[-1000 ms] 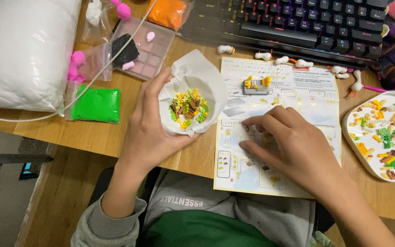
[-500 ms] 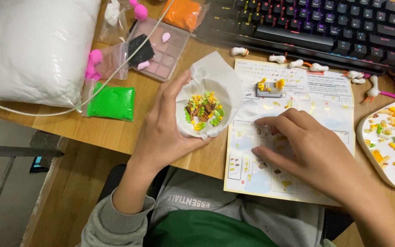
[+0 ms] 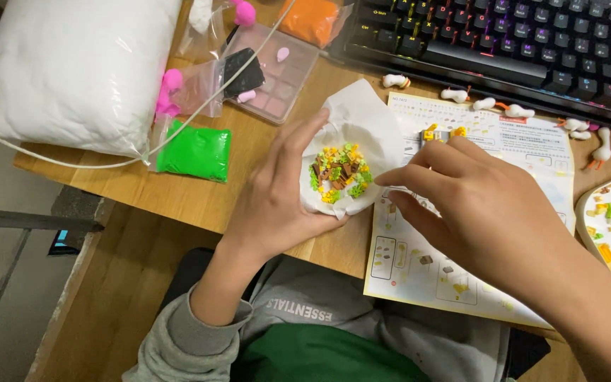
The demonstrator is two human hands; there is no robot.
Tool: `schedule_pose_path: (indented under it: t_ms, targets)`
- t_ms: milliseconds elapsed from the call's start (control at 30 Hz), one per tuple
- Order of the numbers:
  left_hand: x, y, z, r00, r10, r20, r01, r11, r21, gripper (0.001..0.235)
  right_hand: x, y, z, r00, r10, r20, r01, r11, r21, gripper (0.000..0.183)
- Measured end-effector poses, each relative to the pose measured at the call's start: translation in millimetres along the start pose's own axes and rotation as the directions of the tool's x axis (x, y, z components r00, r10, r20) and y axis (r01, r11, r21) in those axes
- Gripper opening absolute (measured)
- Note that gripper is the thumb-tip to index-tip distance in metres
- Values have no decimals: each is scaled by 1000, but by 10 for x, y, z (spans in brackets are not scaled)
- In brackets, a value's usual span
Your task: The person assembles a miniature model using small, colorful plastic pieces. They pick up individual components from a white paper and a tray, consult a printed instruction sheet, and connect the pieces by hand to build the structure.
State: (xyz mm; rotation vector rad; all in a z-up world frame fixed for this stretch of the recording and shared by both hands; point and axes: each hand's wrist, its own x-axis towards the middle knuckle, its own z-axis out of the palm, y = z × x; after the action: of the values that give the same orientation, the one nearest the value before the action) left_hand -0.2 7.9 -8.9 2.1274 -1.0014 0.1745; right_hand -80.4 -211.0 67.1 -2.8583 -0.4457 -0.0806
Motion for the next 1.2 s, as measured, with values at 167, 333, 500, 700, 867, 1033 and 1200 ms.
schedule_pose_path:
  t_ms: [167,333,500,700,867,1033,1200]
  targets:
    - [-9,4,-6,1000,-24,17,24,999,-22,111,103,-19,96,999,-43,-24,42,997,-63,14]
    - [-9,2,-8,1000,-8,8,8,1000,-11,108,142,-30,147,997,-71,-29,68,993,-96,10]
    - [-5,-10,1,1000,16,12,-16,1000,-27,110,170,-20,182,992,-126,30,128,985,-112,39]
    - [-5,-8,-1,1000,29,1,-29,999,-13,106,155,-38,128,996,-83,33,84,996,-33,43]
    - [-7,-15,4,1000,9,19,-9,1000,-6,109,89,-33,153,998,-64,24,65,998,-21,27]
    - [-4,-14,-1,1000,25,3,-25,1000,-3,108,51,-10,182,997,-74,2,74,996,-60,19]
    - [-4,-27,12,999,54,7,-54,999,9,112,91,-10,196,998,-53,36,56,996,-74,35]
